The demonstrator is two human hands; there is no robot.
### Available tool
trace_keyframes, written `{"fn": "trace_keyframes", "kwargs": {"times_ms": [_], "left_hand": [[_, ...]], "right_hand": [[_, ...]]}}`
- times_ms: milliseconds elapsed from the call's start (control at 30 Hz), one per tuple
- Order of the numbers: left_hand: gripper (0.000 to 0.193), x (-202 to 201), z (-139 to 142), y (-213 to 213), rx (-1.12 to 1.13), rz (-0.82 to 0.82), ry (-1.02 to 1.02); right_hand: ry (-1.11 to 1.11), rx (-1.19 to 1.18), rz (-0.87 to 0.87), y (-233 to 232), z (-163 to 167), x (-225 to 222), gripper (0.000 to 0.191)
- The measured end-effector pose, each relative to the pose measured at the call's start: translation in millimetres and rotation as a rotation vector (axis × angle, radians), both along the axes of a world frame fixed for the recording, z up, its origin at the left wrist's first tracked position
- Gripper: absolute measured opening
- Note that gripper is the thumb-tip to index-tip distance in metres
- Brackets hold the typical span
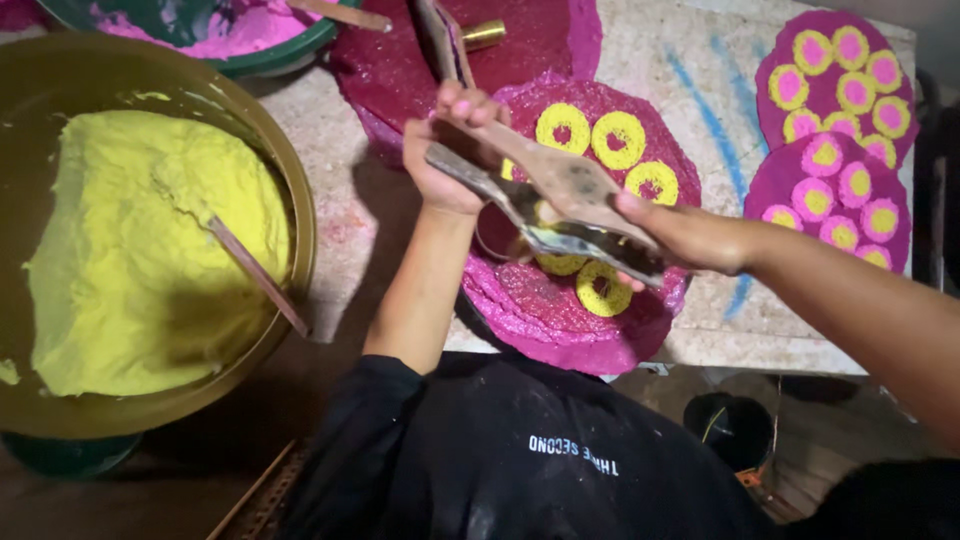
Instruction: The person scoops yellow paste into a wooden mold, presses it onto a pink glittery sheet, and uses a metal ring to cut out circular shapes. They repeat this process to create multiple yellow circles, then scoop pink paste and press it into the center of each yellow circle.
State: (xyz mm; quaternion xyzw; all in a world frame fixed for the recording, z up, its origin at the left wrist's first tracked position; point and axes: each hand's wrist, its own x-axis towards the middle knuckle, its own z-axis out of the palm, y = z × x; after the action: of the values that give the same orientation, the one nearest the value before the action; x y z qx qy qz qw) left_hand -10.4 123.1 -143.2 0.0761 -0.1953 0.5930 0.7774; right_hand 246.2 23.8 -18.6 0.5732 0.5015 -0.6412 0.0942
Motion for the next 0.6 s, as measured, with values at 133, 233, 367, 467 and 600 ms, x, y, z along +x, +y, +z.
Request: {"fn": "trace_keyframes", "kwargs": {"times_ms": [133, 233, 367, 467, 600], "left_hand": [[0.018, -15.1, -13.3, 10.9, 0.081, 0.03, -0.066], [0.027, -25.3, -24.3, 13.6, 0.132, 0.051, -0.074], [0.025, -20.6, -43.4, 9.5, 0.05, 0.024, -0.075], [0.025, -3.9, -56.1, 6.9, -0.037, 0.029, -0.055], [0.032, 15.0, -60.8, 19.9, 0.026, 0.01, -0.12]], "right_hand": [[-0.104, 0.146, 0.092, 7.4, -7.5, -32.2, 0.102], [-0.151, 0.167, 0.022, 7.1, -11.1, -48.7, 0.101], [-0.183, 0.139, 0.025, 4.5, -9.0, -50.3, 0.099], [-0.242, 0.131, 0.017, 4.5, -6.1, -42.5, 0.095], [-0.29, 0.28, -0.007, 6.8, -7.5, -35.3, 0.094]]}}
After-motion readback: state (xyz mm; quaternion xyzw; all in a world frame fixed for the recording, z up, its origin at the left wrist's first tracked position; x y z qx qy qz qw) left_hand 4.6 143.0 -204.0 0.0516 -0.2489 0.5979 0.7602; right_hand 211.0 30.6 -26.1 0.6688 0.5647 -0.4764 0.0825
